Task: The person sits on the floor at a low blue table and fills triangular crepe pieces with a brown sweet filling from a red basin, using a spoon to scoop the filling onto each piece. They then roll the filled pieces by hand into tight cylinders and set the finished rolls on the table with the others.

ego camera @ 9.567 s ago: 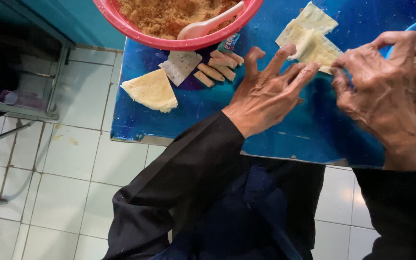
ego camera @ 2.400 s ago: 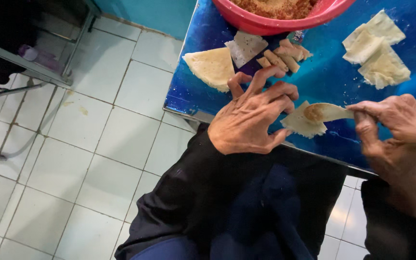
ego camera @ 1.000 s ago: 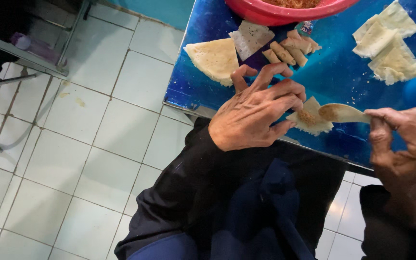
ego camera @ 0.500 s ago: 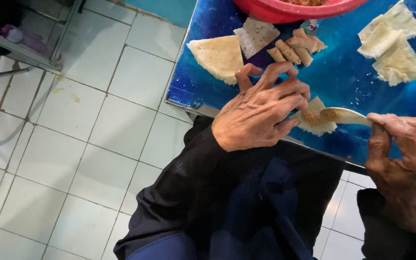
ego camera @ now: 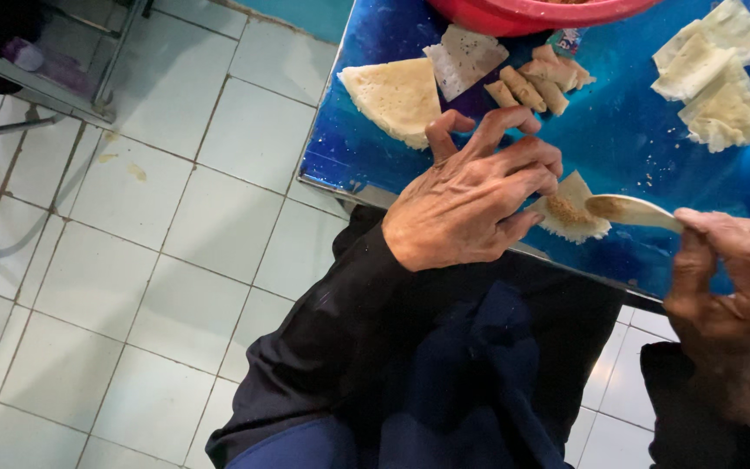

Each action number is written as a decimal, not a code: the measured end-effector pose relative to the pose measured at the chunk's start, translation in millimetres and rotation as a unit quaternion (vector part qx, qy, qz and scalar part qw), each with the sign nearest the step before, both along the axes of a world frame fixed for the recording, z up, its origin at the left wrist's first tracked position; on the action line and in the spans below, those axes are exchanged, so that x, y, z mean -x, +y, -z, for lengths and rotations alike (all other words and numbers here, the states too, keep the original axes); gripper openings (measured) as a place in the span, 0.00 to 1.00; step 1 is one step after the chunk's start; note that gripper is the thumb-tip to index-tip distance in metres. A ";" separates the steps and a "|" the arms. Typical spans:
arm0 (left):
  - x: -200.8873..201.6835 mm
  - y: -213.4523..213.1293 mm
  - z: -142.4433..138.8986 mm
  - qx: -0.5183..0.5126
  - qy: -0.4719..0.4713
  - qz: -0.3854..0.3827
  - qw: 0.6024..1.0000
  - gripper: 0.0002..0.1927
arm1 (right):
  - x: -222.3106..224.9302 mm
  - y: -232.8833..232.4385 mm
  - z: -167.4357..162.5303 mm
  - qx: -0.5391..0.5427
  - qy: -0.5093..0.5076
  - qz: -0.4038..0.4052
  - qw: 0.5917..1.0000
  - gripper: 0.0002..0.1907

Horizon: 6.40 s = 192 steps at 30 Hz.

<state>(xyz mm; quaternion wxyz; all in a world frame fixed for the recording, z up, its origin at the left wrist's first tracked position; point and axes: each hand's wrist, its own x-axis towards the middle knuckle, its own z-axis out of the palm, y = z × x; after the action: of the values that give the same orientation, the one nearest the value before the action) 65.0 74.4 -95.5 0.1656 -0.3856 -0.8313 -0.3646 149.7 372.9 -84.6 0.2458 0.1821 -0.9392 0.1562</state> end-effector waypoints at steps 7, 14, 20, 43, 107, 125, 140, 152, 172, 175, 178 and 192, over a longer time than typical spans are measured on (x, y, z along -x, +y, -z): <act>0.4 1.2 1.9 0.008 0.001 -0.006 1.000 0.14 | 4.4 -5.0 -1.5 -0.014 0.002 0.006 1.000 0.09; 1.1 0.0 3.6 0.013 0.004 -0.007 1.000 0.14 | 3.8 -1.7 -1.7 -0.048 0.008 -0.012 0.999 0.08; 0.1 -1.2 4.8 0.008 0.007 -0.011 1.000 0.15 | 4.4 1.6 2.7 -0.065 0.019 -0.019 0.998 0.08; -61.9 30.5 -16.5 0.052 0.063 -0.187 0.979 0.15 | 141.6 -27.1 -56.7 0.035 -0.058 -0.030 0.997 0.05; -21.9 51.5 -4.4 0.078 0.143 -0.096 0.982 0.04 | 25.2 -13.8 -22.4 -0.129 -0.035 -0.065 0.989 0.19; -9.6 55.2 0.1 0.045 0.116 -0.074 0.989 0.05 | 39.8 -13.8 -24.5 -0.174 -0.002 -0.068 0.982 0.07; 0.3 62.2 1.4 0.074 0.097 -0.073 0.990 0.09 | 61.2 -6.7 -12.8 -0.115 -0.057 -0.087 0.988 0.10; -3.4 62.1 4.5 0.049 0.104 -0.086 0.990 0.05 | 47.9 -16.1 -23.4 -0.195 0.019 -0.074 0.978 0.09; -5.0 62.3 5.7 0.078 0.167 -0.108 0.977 0.05 | 48.1 -5.9 -8.5 -0.244 0.076 -0.053 0.965 0.09; -5.5 63.5 3.6 0.057 0.156 -0.099 0.981 0.05 | 48.2 -6.5 -11.0 -0.255 0.090 -0.056 0.961 0.11; -6.5 65.6 1.0 0.074 0.171 -0.116 0.976 0.06 | 48.6 -5.1 -13.5 -0.280 0.094 -0.041 0.954 0.10; 2.3 59.3 12.9 0.100 0.161 -0.126 0.974 0.07 | 43.4 -14.5 -8.9 -0.331 0.103 0.013 0.938 0.07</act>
<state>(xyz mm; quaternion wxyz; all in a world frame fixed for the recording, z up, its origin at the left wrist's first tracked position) 62.7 133.7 -108.4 0.3024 -0.3463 -0.8677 -0.1890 106.3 358.5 -75.6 0.2690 0.2559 -0.9096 -0.1866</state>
